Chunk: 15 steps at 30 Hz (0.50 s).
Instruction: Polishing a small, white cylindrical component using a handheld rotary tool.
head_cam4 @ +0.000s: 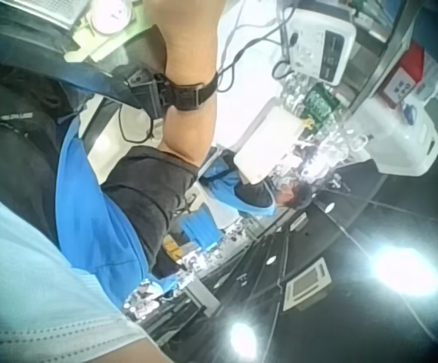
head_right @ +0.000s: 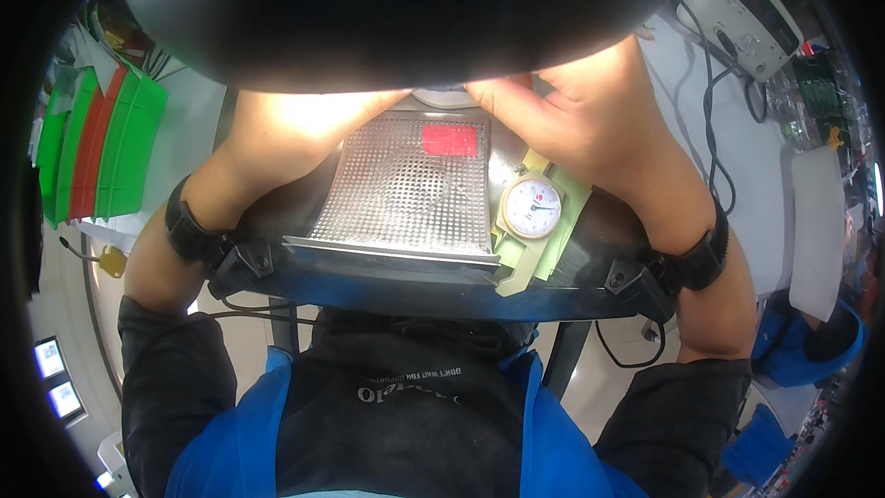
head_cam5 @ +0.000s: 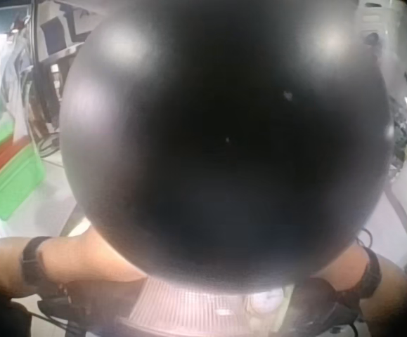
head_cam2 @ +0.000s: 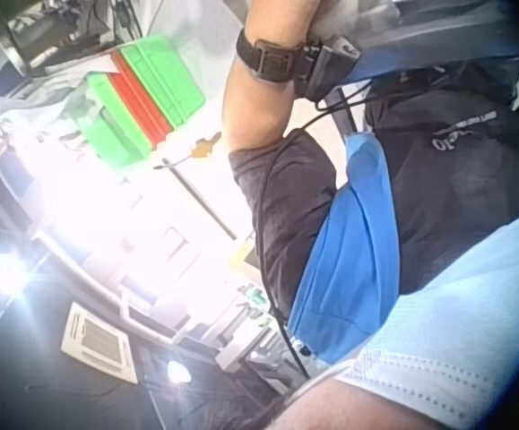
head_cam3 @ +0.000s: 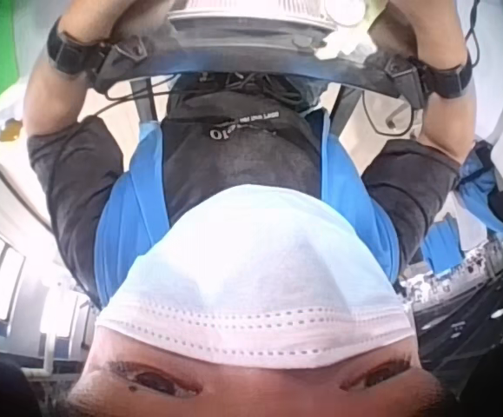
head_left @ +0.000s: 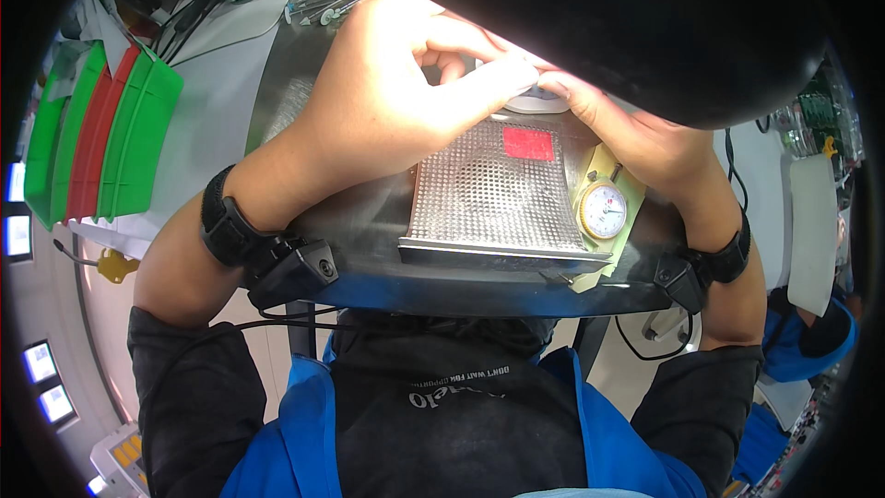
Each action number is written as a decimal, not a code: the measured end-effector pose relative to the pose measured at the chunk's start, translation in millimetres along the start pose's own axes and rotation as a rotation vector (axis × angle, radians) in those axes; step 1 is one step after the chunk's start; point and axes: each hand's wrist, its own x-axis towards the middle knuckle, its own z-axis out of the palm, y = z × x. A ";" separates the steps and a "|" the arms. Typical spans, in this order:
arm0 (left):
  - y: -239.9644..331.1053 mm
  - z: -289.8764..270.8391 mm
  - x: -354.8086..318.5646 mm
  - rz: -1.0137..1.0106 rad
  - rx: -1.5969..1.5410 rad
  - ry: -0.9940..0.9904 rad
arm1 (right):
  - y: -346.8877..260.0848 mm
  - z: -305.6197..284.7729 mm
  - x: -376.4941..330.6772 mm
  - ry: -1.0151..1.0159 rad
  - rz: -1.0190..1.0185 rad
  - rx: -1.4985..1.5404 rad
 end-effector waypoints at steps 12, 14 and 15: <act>4.1 -7.1 -6.8 -0.297 0.036 0.070 | 6.2 -5.4 -4.9 -0.141 0.230 0.100; 3.3 -7.2 -6.1 -0.313 0.082 0.025 | 9.6 1.3 -6.5 -0.096 0.226 0.149; 3.3 -7.8 -5.9 -0.329 0.130 -0.017 | 9.0 1.7 -5.5 -0.097 0.225 0.149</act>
